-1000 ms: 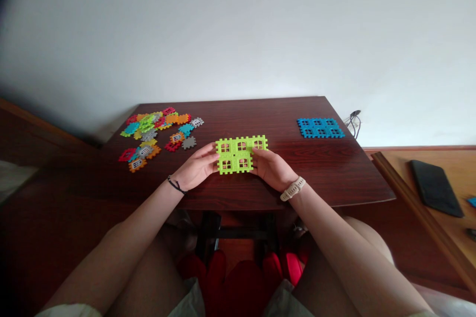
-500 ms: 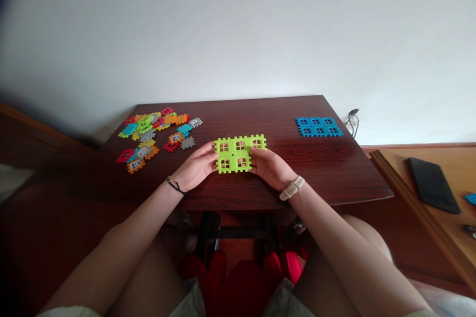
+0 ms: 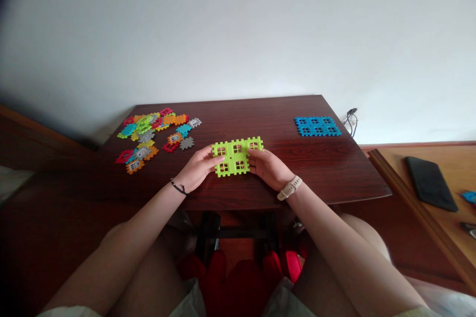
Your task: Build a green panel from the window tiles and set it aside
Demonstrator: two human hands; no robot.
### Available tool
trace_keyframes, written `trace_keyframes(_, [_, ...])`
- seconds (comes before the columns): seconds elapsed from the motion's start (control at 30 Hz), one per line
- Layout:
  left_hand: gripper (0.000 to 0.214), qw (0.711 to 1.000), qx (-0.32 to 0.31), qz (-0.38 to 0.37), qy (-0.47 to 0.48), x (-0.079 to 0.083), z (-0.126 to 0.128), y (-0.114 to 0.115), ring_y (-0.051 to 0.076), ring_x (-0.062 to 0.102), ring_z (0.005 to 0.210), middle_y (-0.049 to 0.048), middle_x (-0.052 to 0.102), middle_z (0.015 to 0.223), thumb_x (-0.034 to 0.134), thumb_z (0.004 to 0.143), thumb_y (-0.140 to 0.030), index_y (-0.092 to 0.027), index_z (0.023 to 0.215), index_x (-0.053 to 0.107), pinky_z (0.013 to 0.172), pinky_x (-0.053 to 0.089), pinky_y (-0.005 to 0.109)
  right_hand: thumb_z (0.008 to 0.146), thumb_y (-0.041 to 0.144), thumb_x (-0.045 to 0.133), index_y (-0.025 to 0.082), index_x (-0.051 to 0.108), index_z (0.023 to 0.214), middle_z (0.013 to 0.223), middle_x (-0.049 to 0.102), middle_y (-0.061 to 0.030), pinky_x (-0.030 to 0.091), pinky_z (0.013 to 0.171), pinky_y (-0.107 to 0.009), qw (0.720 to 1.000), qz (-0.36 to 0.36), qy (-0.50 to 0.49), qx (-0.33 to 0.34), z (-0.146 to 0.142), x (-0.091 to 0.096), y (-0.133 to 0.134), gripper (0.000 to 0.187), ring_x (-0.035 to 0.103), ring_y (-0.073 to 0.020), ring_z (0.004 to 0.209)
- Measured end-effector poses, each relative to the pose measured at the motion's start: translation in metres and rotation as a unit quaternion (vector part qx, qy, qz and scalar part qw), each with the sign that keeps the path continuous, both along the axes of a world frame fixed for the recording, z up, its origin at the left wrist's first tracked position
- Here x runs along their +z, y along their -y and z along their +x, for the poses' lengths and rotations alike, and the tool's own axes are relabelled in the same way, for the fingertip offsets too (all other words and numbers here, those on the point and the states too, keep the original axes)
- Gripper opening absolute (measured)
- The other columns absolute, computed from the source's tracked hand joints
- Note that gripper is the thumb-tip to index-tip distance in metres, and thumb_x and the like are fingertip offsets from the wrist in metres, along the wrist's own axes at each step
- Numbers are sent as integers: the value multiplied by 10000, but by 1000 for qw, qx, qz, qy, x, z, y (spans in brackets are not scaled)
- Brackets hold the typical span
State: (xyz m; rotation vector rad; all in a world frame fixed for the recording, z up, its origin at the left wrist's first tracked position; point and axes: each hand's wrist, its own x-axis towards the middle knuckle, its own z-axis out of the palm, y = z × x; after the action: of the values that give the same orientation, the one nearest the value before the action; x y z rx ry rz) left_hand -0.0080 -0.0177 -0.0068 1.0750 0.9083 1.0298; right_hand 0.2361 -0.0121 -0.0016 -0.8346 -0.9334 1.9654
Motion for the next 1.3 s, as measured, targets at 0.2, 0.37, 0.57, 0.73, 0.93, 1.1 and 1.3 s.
trace_keyframes(0.2, [397,996,46,39,-63,0,-4,-2,252,730,1053,100,786,1159,897,823,-418,-171,1105,765,926,589,372,774,299,920,258,767,1143,1267,807,-55,592,1075,-394,994,63,50,-71,-2,0,2,401,757,-240,1151])
trace_keyframes(0.37, [447,988,61,91,-111,-3,1,2,252,733,1047,88,767,1157,876,844,-420,-195,1184,694,902,621,381,760,420,958,240,724,1116,1158,815,-69,632,958,-448,975,147,135,-102,-7,-1,3,463,758,-260,995])
trace_keyframes(0.57, [449,966,78,159,-189,-2,9,7,274,721,1134,104,742,1254,861,855,-350,-217,1239,670,996,602,420,795,403,916,258,675,1201,1129,776,-57,629,942,-437,947,219,192,-134,-8,-5,-2,494,730,-256,1009])
trace_keyframes(0.73, [424,965,79,163,-192,0,10,6,285,719,1158,99,740,1261,860,860,-342,-217,1218,671,1032,581,430,829,361,880,273,662,1317,1167,729,-60,633,918,-423,914,279,249,-158,-8,-4,0,542,696,-254,999])
trace_keyframes(0.93, [390,960,83,164,-213,-1,9,5,283,719,1139,89,755,1219,851,864,-327,-219,1203,693,1016,568,407,853,362,845,282,577,1392,1141,677,-42,620,921,-410,919,275,241,-150,-10,-13,0,607,666,-233,986])
trace_keyframes(1.1, [377,955,92,171,-226,-1,7,6,284,714,1147,89,755,1217,844,864,-319,-219,1194,691,1025,561,407,891,374,810,276,550,1379,1157,644,-42,606,914,-394,921,277,242,-132,-11,-15,0,562,642,-219,996])
trace_keyframes(1.3, [388,958,75,166,-221,-1,6,6,278,714,1133,92,750,1235,840,868,-328,-211,1206,689,1010,570,402,898,380,820,272,569,1313,1135,657,-40,602,880,-373,925,278,229,-124,-10,-16,0,497,646,-220,994])
